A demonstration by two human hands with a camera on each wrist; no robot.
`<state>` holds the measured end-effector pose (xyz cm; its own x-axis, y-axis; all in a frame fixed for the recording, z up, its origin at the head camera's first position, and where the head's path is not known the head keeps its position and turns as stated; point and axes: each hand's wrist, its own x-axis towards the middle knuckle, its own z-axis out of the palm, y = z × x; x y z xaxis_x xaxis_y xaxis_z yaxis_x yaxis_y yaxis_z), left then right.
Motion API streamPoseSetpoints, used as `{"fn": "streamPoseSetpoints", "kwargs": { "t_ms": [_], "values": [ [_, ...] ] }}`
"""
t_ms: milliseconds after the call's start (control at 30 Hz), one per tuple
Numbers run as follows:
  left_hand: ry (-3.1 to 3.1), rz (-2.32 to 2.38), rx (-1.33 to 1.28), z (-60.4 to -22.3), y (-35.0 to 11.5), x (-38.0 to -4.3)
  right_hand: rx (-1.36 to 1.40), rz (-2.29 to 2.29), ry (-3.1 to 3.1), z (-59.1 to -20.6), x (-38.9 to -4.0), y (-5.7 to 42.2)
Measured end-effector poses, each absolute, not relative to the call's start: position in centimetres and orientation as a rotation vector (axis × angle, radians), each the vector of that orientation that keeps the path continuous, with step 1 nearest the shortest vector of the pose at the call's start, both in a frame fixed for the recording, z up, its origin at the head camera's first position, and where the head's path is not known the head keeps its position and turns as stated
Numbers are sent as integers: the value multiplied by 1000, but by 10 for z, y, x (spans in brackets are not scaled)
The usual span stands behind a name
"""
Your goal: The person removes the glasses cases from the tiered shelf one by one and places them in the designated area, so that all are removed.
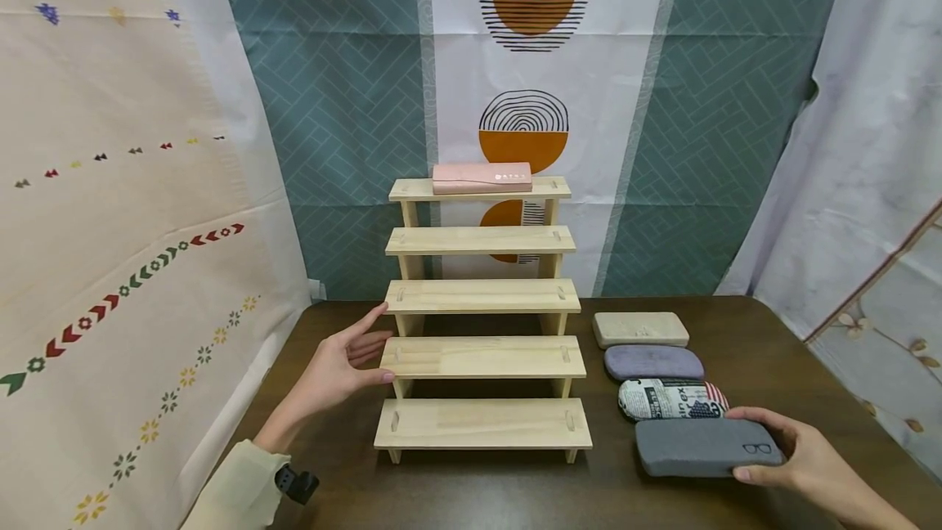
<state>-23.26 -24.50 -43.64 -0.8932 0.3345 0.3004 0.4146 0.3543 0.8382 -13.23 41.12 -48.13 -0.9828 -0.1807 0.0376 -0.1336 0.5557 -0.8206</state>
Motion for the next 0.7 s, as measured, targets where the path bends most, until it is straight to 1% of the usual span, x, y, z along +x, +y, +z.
{"fn": "streamPoseSetpoints", "kwargs": {
  "t_ms": [300,533,700],
  "values": [
    [-2517,-1612,-700,-436,-245,-233,-260,-1363,2741,-485,-135,414],
    [-2520,-1596,-705,-436,-245,-233,-176,-1325,2728,-483,-137,410],
    [-2517,-1592,-709,-436,-245,-233,-191,-1213,2793,-484,-137,410]
  ]
}}
